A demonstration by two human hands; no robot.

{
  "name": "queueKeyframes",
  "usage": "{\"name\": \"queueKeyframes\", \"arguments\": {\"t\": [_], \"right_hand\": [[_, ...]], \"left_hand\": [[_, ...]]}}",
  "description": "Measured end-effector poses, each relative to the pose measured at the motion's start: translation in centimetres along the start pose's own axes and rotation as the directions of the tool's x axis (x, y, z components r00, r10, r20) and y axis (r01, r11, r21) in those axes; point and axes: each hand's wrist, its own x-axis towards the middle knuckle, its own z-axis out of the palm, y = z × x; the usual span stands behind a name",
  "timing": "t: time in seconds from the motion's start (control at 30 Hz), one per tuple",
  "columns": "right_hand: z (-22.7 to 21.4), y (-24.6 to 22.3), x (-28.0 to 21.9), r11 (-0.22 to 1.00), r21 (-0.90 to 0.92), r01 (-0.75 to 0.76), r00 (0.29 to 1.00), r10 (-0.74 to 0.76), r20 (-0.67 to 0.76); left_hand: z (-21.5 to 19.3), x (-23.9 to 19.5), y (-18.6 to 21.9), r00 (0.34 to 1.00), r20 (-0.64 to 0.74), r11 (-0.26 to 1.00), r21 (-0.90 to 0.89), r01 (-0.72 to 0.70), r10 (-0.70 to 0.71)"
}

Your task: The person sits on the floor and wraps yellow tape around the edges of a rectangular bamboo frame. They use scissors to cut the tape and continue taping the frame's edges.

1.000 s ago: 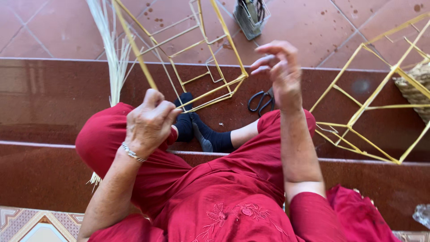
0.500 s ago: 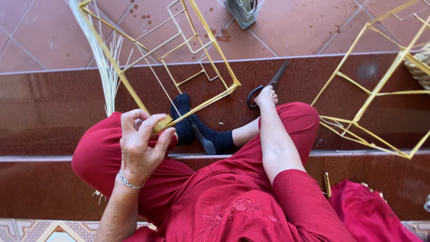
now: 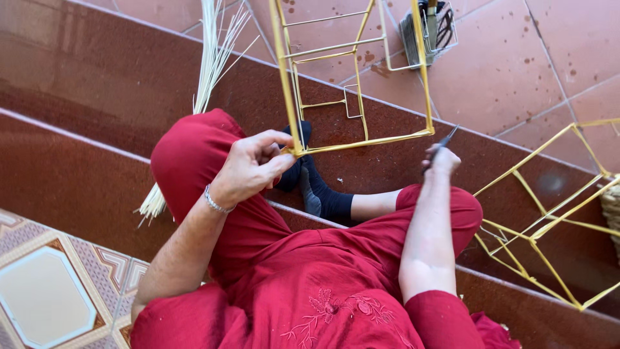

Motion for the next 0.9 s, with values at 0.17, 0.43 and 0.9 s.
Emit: {"name": "queueKeyframes", "arguments": {"t": [0.17,0.43,0.9], "right_hand": [[-3.6,-5.8,-4.6,0.904,0.42,0.083,0.966,-0.176,0.187],[-5.9,-10.8,-27.4,0.877,0.321,0.358,0.538,-0.474,0.697],[1.0,-8.5,-34.7,0.721,-0.135,0.68,0.27,-0.075,0.96]], "left_hand": [[-0.4,0.4,0.5,0.945,0.033,0.941,0.106,0.32,-0.325],[-0.6,-1.9,-1.0,0.962,-0.106,0.962,0.135,-0.239,0.253],[-0.2,-2.0,-1.7,0.886,-0.182,0.892,0.248,-0.379,0.427]]}}
